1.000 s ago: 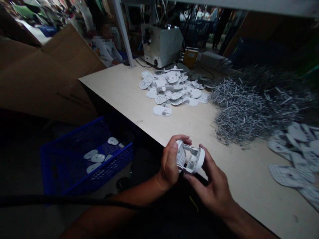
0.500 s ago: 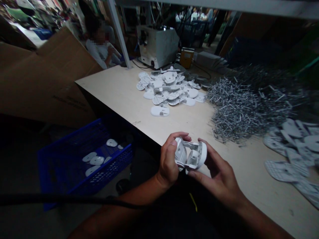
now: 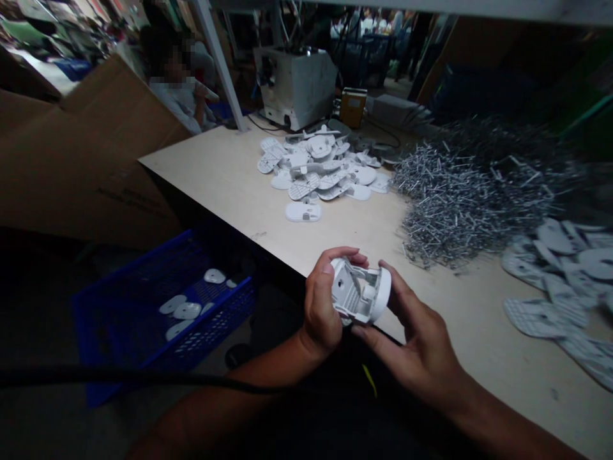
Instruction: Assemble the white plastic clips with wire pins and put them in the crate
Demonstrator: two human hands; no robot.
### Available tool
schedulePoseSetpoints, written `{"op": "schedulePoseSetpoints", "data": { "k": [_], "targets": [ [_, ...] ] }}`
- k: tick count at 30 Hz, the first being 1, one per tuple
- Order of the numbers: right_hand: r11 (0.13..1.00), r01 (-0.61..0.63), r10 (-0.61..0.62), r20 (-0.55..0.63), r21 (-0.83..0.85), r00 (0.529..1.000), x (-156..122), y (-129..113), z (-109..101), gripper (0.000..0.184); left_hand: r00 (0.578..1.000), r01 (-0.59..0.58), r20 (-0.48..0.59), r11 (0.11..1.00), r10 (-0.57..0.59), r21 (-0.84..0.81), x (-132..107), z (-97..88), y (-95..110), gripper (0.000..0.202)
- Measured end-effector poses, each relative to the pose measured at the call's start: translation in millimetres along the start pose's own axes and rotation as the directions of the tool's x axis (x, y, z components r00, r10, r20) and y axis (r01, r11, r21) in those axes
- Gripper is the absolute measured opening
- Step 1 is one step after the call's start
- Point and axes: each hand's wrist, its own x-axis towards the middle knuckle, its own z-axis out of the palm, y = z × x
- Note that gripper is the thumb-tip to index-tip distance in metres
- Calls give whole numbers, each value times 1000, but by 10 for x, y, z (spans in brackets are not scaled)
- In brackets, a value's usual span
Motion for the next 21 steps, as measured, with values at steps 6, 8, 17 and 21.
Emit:
{"op": "schedulePoseSetpoints", "data": {
  "k": [6,8,17,21],
  "targets": [
    [999,32,-32,4,-3,999,121,34,64,88,999,-16,-29,995,19,103,72,-71,-1,44],
    [1000,20,-21,10,10,1000,153,41,86,87,999,-12,-33,989,17,148,99,-89,19,43],
    [995,50,-49,11,-88,999,267,100,120,88,998,-59,-20,954,68,293,215,-117,50,41],
    [999,29,-28,36,-46,999,310,171,160,88,997,-20,-58,934,44,356,227,-123,36,40]
  ]
}}
